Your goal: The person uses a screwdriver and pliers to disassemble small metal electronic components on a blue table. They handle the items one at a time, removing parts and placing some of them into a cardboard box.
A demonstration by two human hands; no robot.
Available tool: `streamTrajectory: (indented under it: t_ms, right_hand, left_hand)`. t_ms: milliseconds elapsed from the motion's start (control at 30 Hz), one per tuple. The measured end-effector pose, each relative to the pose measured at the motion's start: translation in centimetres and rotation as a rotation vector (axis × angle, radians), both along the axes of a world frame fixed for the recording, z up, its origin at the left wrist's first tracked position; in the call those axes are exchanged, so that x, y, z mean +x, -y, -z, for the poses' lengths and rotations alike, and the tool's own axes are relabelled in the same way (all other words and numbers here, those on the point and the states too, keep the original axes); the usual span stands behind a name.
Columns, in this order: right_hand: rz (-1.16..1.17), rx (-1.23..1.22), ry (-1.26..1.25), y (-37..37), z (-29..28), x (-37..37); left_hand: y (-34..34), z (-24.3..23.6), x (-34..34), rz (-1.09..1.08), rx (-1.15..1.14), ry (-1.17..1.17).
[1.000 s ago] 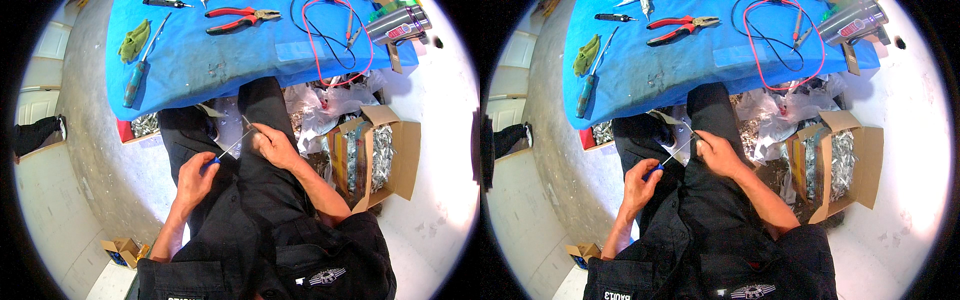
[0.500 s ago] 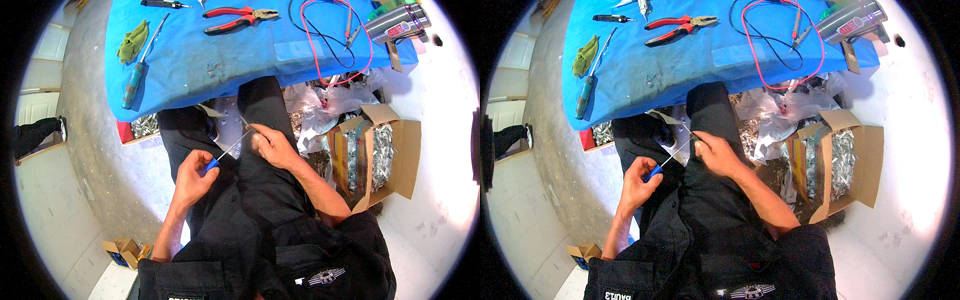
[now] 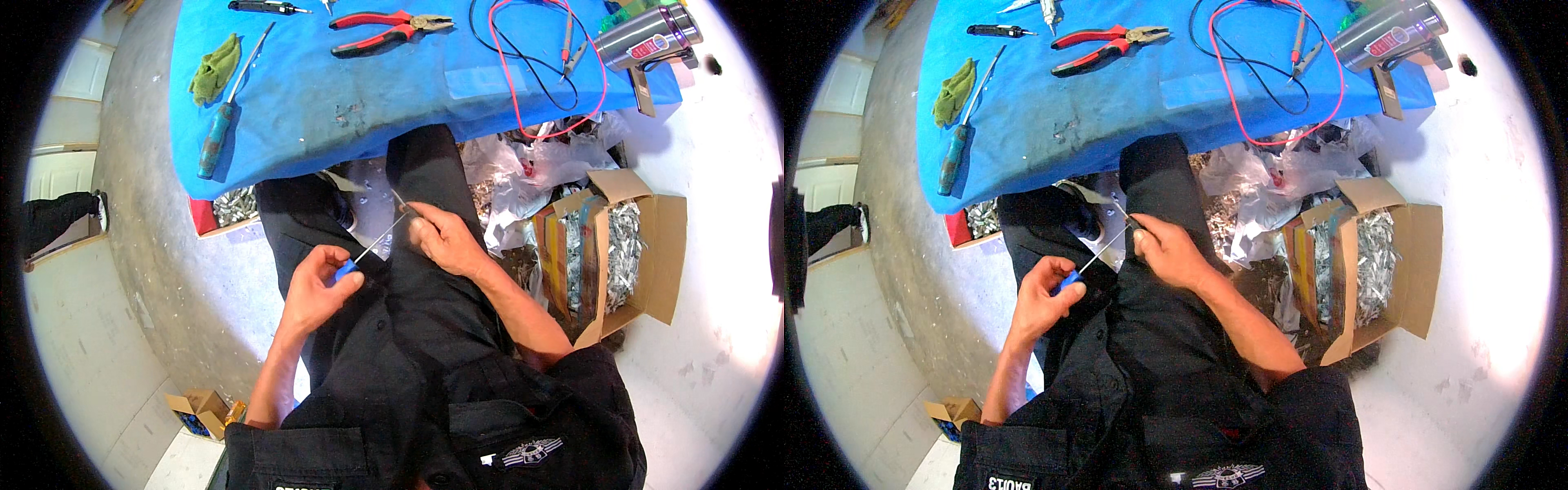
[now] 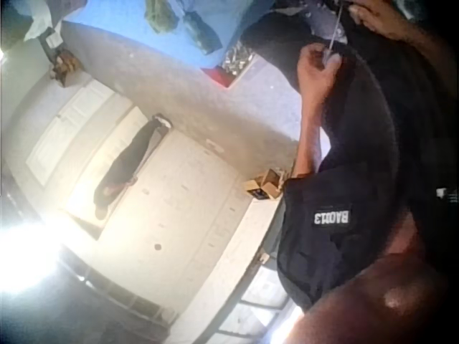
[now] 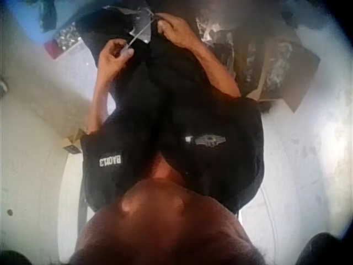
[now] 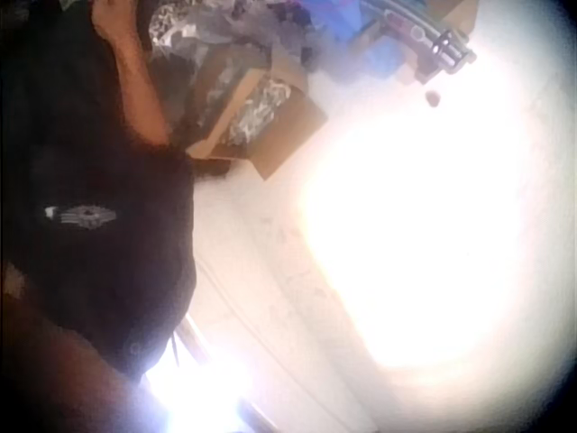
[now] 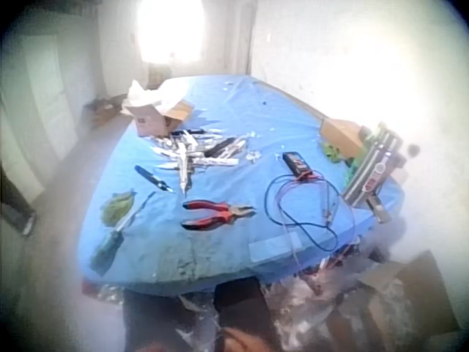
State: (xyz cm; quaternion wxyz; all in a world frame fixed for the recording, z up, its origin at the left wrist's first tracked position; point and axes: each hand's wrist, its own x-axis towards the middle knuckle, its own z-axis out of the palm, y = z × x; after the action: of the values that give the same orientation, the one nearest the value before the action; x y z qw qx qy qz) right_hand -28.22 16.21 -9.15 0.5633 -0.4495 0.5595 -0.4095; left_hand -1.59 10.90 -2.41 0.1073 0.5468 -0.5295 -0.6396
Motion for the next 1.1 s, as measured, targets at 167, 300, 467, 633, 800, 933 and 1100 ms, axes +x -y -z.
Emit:
streamTrajectory:
  t_ms: [167, 300, 467, 633, 800, 933, 1100]
  right_hand:
    - [-0.004, 0.000, -0.003, 0.1, -0.3, 0.0]
    - [-0.005, 0.021, 0.009, 0.1, -0.4, -0.3]
    - [-0.026, 0.022, 0.005, 0.0, -0.1, -0.2]
    - [-0.001, 0.010, -0.010, 0.0, -0.1, 0.0]
    - [-0.001, 0.025, 0.024, 0.2, -0.1, 0.0]
    - [-0.005, 0.014, 0.020, 0.2, -0.3, -0.1]
    - [-0.015, 0.017, 0.015, 0.1, -0.2, -0.2]
  left_hand:
    - [-0.4, 1.3, 0.7, 0.070, -0.193, 0.066]
    - [0.0, 0.7, 0.4, -0.064, 0.098, -0.080]
    - [0.9, 0.5, 0.7, -0.087, 0.313, -0.153]
    - [-0.2, 0.1, 0.5, 0.020, 0.014, 0.016]
    - [-0.5, 1.2, 0.8, 0.044, -0.109, 0.034]
    - [-0.1, 0.6, 0.8, -0.072, 0.183, -0.119]
    - [0.5, -0.5, 0.1, -0.042, 0.239, -0.015]
